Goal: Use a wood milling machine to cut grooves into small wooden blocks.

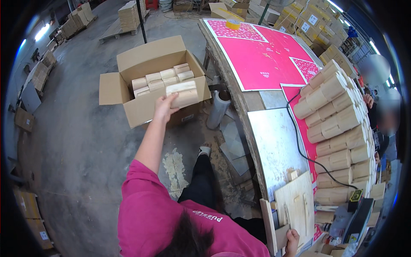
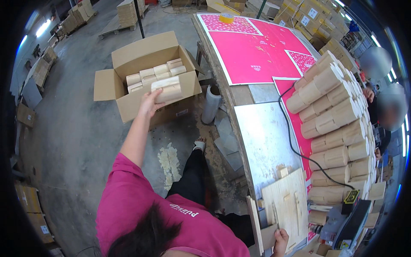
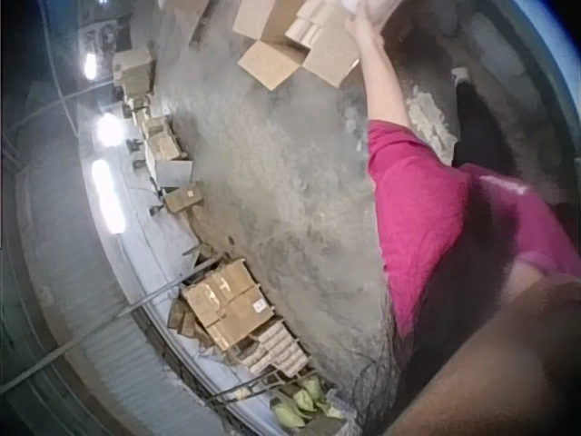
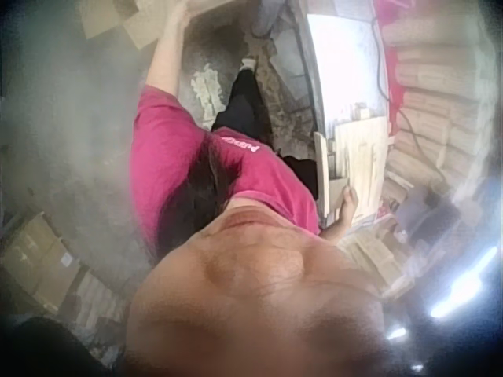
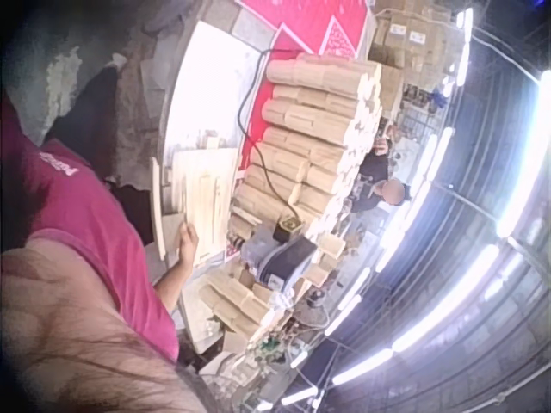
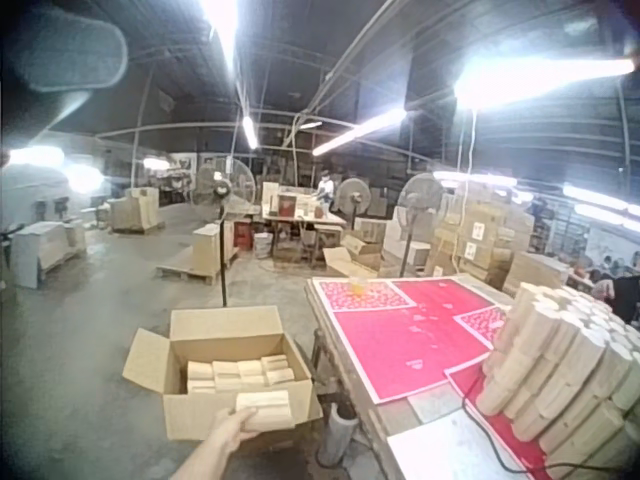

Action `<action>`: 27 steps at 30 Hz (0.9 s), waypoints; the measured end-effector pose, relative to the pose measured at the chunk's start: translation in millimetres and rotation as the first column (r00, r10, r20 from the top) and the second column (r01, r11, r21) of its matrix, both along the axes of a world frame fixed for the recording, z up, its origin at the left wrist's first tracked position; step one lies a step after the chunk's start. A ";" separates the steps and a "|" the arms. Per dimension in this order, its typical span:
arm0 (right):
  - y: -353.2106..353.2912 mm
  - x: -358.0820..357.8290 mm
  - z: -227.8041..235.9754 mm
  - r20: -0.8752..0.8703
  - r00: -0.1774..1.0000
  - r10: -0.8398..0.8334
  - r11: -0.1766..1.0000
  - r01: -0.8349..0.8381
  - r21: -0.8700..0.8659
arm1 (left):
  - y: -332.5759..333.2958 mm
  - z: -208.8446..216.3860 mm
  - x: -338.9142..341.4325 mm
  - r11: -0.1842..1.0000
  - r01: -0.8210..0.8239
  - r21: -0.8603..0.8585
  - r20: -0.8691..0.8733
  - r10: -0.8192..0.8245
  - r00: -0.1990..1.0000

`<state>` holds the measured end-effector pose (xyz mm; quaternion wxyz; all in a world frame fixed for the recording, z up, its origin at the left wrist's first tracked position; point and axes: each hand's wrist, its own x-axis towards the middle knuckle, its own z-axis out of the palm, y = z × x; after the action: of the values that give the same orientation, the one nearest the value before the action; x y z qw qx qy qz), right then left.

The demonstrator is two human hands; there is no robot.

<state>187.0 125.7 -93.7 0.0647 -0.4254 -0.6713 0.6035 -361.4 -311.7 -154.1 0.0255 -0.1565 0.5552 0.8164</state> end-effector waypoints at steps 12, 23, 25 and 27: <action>-14.1 -18.5 28.2 0.375 0.927 0.017 1.000 -0.018 0.001 | -11.9 -38.0 -216.5 0.035 -0.581 -0.813 -0.571 -0.242 0.784; 1.2 -4.4 23.8 0.515 0.856 -0.042 0.993 0.094 -0.075 | 92.3 -69.8 -273.5 -0.415 0.126 -0.901 0.279 -0.331 0.902; 1.8 -1.1 22.9 0.494 0.870 -0.010 0.989 0.082 -0.125 | 102.2 -78.1 -284.3 -0.462 0.276 -0.843 0.418 -0.238 0.877; -6.4 -8.8 26.4 0.525 0.845 -0.101 0.989 0.143 -0.041 | 113.7 -57.1 -274.5 -0.418 0.338 -0.843 0.462 -0.240 0.854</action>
<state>178.2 119.3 -67.3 -0.0979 -0.6169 -0.6110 0.4863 -635.9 -198.0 -211.1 0.1250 0.0192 0.9919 -0.0151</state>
